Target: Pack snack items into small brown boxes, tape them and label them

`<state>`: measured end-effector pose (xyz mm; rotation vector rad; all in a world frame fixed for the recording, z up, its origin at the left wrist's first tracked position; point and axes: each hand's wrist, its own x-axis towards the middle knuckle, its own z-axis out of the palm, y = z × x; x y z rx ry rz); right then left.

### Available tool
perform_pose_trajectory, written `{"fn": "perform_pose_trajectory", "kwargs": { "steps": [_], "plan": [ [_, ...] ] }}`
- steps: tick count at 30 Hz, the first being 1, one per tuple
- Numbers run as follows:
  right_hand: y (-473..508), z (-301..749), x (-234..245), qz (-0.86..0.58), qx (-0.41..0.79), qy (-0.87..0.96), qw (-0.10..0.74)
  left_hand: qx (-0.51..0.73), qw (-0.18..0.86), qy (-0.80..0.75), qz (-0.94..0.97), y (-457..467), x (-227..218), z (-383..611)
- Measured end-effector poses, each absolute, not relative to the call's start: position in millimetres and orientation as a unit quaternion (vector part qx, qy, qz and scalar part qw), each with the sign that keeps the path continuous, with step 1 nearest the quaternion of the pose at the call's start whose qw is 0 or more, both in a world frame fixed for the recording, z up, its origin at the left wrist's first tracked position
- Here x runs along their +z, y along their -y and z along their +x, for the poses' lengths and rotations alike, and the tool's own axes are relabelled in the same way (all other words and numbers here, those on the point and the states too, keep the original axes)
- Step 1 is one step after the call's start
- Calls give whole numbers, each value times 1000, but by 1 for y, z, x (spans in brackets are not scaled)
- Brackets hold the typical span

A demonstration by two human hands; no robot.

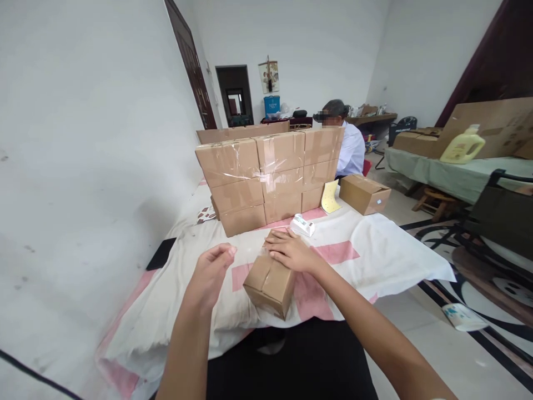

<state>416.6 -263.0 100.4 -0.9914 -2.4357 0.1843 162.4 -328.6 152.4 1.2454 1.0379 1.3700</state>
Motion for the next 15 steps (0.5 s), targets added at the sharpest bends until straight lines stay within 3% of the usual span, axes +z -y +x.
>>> {"fn": "perform_pose_trajectory", "kwargs": {
  "steps": [6, 15],
  "plan": [
    [257, 414, 88, -356, 75, 896, 255, 420, 605, -438, 516, 300, 131, 197],
    [253, 425, 72, -319, 108, 852, 400, 397, 589, -444, 546, 294, 124, 211]
  ]
}}
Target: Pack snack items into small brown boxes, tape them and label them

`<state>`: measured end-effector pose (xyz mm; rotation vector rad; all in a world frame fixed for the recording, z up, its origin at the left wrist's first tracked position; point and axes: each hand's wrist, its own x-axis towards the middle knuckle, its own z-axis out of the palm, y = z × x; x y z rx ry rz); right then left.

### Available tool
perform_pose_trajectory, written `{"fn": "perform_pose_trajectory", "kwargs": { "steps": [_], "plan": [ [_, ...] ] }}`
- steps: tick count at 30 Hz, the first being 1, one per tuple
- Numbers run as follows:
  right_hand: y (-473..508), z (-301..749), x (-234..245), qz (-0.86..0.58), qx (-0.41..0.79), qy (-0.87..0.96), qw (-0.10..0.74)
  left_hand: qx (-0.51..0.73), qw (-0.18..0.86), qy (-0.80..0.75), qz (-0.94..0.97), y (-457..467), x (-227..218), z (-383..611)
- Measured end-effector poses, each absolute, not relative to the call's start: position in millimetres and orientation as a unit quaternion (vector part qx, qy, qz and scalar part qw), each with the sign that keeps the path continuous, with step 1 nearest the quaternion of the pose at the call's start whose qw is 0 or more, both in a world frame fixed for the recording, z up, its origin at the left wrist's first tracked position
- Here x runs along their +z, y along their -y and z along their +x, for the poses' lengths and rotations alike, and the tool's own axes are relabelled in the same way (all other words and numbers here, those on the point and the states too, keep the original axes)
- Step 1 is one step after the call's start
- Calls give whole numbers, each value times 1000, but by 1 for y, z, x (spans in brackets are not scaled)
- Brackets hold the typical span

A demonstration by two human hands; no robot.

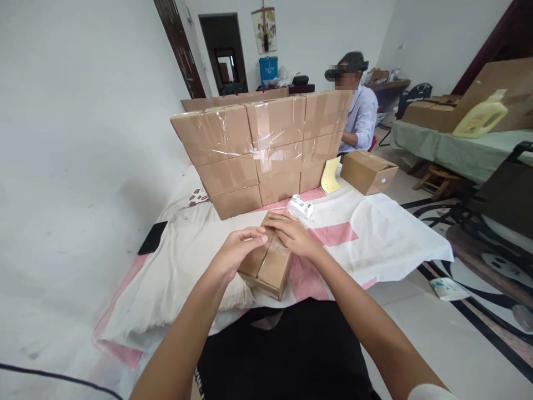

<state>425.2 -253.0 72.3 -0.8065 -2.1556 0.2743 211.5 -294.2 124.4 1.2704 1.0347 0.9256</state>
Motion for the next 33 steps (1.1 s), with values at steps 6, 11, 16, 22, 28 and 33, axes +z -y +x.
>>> {"fn": "perform_pose_trajectory", "kwargs": {
  "steps": [6, 11, 16, 22, 28, 33],
  "plan": [
    [252, 425, 67, -314, 114, 842, 424, 390, 560, -477, 554, 292, 116, 219],
    [253, 426, 71, -319, 124, 839, 424, 432, 500, -520, 541, 284, 97, 221],
    [256, 425, 77, -345, 148, 842, 388, 452, 451, -560, 528, 281, 83, 217],
    [258, 427, 79, -348, 111, 874, 320, 431, 397, -577, 569, 281, 80, 214],
    [261, 426, 80, -323, 83, 899, 285, 433, 197, -623, 621, 288, 91, 222],
    [264, 425, 83, -327, 71, 897, 290, 359, 190, -674, 617, 287, 99, 218]
  ]
}}
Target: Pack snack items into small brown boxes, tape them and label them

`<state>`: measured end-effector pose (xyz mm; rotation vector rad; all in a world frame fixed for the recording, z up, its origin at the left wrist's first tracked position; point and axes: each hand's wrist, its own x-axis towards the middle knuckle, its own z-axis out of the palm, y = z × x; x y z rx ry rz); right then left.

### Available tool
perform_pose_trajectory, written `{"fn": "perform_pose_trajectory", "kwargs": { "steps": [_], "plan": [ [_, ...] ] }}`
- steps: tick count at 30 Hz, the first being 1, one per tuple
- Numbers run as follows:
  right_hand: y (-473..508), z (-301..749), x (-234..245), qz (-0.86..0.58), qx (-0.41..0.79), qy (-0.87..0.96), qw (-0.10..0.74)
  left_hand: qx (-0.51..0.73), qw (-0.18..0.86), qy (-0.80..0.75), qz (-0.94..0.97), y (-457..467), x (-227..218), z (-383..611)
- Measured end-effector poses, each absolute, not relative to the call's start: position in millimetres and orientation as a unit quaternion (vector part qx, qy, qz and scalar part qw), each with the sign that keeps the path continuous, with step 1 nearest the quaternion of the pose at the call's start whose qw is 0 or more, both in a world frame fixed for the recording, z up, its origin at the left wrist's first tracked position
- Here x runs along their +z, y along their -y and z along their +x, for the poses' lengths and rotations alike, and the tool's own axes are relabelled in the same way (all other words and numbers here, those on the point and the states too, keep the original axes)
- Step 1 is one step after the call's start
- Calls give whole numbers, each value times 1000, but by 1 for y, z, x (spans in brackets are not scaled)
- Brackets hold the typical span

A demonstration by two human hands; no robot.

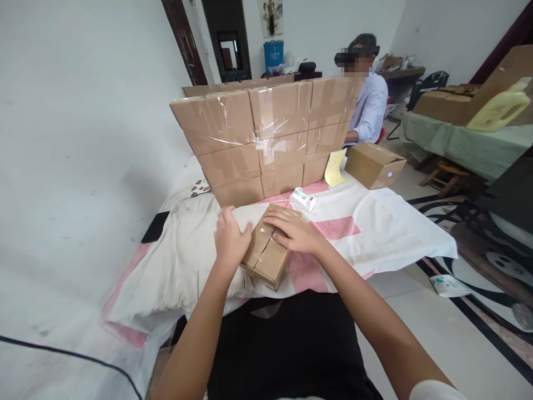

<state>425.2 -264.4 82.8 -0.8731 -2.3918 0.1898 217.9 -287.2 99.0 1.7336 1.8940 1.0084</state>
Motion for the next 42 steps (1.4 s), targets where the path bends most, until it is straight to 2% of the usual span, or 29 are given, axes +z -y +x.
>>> {"fn": "perform_pose_trajectory", "kwargs": {
  "steps": [3, 7, 12, 19, 25, 28, 33, 38, 42],
  "plan": [
    [265, 426, 81, -332, 75, 892, 298, 284, 310, -635, 648, 285, 92, 213],
    [269, 430, 77, -347, 94, 880, 310, 247, 364, -608, 660, 285, 86, 209],
    [296, 427, 69, -392, 113, 844, 349, 253, 384, -598, 656, 283, 88, 211],
    [329, 445, 51, -386, 52, 869, 305, 239, 412, -580, 660, 272, 88, 214],
    [316, 457, 48, -351, 5, 894, 279, 92, 367, -611, 696, 261, 98, 218],
    [312, 451, 45, -356, -4, 888, 290, 61, 364, -617, 696, 260, 100, 221],
    [318, 450, 45, -380, 49, 872, 306, 69, 342, -643, 681, 262, 103, 225],
    [320, 440, 51, -414, 76, 841, 340, 160, 401, -621, 654, 259, 103, 223],
    [321, 430, 54, -421, 71, 828, 363, 183, 396, -608, 663, 259, 101, 220]
  ]
}}
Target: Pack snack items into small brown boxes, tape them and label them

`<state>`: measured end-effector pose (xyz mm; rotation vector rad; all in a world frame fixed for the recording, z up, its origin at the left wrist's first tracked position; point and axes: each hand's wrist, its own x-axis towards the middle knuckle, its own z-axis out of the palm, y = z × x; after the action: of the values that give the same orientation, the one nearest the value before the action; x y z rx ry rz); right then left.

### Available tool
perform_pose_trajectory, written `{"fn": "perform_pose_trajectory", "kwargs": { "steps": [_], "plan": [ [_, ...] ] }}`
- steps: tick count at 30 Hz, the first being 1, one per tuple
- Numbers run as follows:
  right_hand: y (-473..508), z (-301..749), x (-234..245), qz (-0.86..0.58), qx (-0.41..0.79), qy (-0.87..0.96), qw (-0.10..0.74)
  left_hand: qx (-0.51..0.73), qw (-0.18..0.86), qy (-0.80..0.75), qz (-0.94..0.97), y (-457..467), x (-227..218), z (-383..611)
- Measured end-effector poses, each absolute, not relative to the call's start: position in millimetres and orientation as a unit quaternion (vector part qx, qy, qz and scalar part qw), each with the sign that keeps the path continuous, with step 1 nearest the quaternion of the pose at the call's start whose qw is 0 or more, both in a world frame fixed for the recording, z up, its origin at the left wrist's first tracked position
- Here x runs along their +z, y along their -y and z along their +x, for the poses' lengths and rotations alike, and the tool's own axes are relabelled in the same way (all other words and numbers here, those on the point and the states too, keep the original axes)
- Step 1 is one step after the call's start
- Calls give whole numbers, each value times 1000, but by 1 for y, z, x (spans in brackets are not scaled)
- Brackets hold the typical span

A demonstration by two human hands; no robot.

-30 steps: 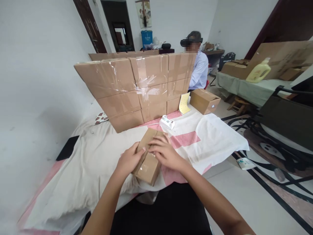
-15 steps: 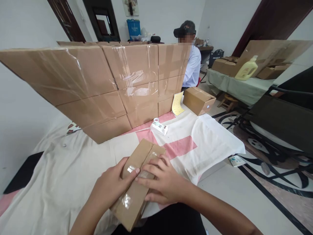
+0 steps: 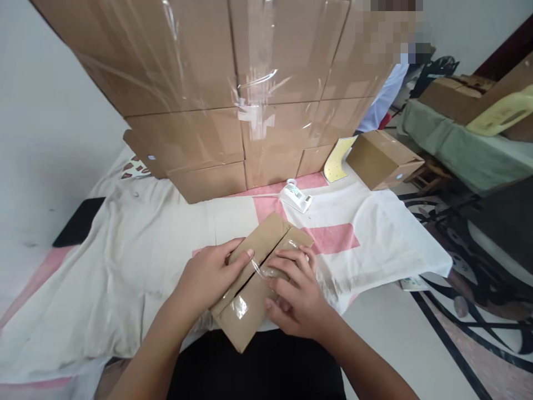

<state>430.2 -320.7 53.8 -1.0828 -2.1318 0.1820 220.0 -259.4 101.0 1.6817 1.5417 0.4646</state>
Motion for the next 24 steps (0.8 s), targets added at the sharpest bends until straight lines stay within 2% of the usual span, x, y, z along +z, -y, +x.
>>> {"fn": "perform_pose_trajectory", "kwargs": {
  "steps": [7, 13, 19, 21, 24],
  "plan": [
    [317, 420, 50, -446, 65, 824, 344, 190, 386, -580, 692, 258, 98, 210],
    [324, 408, 38, -464, 23, 802, 376, 156, 402, -554, 712, 252, 102, 206],
    [330, 441, 4, -415, -84, 804, 418, 66, 369, -539, 754, 250, 110, 200],
    [324, 477, -8, -450, -118, 776, 426, 67, 332, -565, 752, 241, 106, 183],
    [303, 544, -16, -577, -58, 696, 422, 76, 295, -601, 739, 222, 100, 148]
  ]
}}
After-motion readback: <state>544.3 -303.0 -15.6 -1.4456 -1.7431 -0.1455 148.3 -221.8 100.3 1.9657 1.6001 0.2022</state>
